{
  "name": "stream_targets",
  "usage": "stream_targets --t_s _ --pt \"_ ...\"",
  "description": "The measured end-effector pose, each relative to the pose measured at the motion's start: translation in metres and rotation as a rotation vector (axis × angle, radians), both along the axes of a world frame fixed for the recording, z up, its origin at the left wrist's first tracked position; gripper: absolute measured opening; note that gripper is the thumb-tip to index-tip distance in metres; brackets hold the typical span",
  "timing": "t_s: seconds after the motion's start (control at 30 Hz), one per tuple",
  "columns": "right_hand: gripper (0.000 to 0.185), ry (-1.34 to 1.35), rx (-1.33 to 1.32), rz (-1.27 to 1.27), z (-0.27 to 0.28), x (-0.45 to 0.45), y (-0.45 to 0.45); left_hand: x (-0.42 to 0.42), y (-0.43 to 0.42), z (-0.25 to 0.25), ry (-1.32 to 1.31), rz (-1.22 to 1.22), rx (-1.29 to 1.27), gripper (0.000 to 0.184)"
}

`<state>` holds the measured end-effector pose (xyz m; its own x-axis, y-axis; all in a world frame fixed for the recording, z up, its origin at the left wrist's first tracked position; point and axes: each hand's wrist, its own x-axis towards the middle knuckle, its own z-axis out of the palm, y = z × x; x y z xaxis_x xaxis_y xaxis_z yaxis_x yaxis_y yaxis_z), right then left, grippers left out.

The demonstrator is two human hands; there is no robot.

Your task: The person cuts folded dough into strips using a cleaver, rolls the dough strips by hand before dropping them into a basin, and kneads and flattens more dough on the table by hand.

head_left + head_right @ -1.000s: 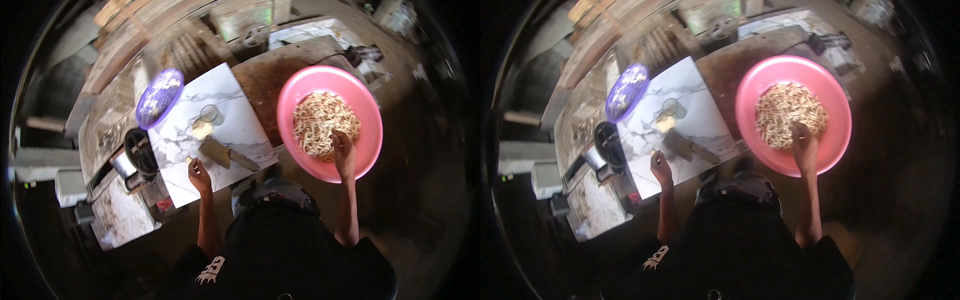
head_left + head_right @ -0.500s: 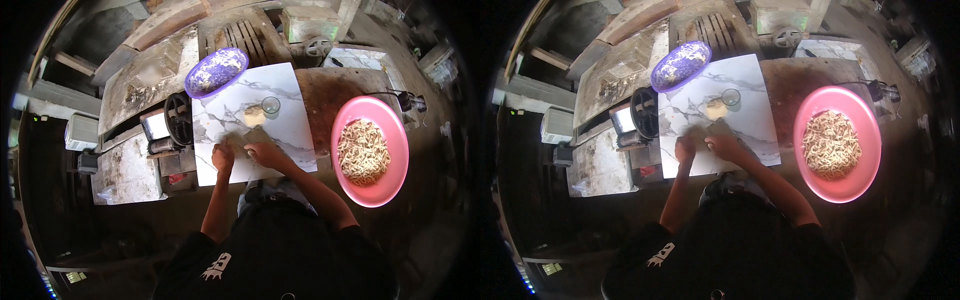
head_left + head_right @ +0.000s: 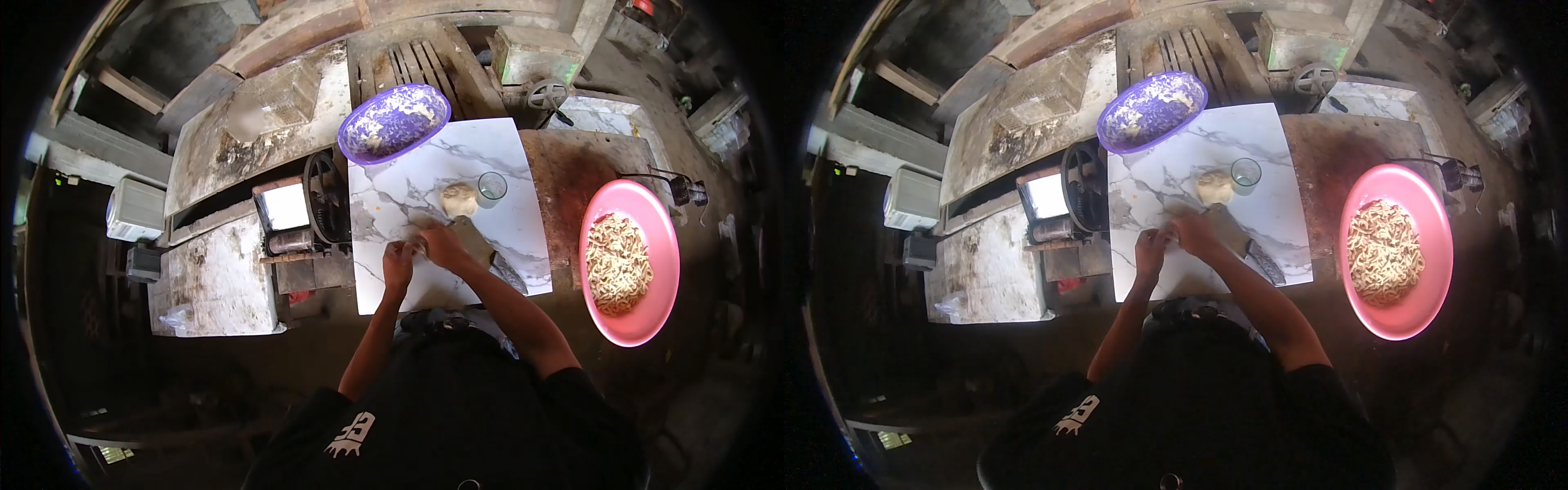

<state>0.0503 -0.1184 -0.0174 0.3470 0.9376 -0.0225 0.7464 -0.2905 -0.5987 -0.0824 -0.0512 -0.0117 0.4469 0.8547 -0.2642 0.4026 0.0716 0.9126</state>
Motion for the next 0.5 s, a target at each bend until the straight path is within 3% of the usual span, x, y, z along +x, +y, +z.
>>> stream_targets --t_s 0.03,0.2,0.3,0.37,0.5 --pt "0.020 -0.001 0.000 -0.006 -0.002 0.000 0.002 -0.002 0.002 0.004 -0.187 0.103 -0.322 0.022" --pt "0.018 0.116 -0.021 -0.135 0.004 -0.002 0.004 -0.009 0.020 0.000 -0.161 0.003 -0.387 0.028" --pt "0.016 0.058 -0.008 -0.139 0.004 -0.005 0.006 -0.006 0.028 0.000 0.047 -0.165 -0.166 0.031" --pt "0.015 0.036 0.008 -0.106 0.000 -0.003 0.003 -0.004 0.029 -0.007 0.182 -0.385 0.285 0.030" --pt "0.012 0.063 0.136 -0.078 0.010 -0.003 -0.013 -0.004 0.030 -0.022 0.366 -0.512 0.459 0.028"
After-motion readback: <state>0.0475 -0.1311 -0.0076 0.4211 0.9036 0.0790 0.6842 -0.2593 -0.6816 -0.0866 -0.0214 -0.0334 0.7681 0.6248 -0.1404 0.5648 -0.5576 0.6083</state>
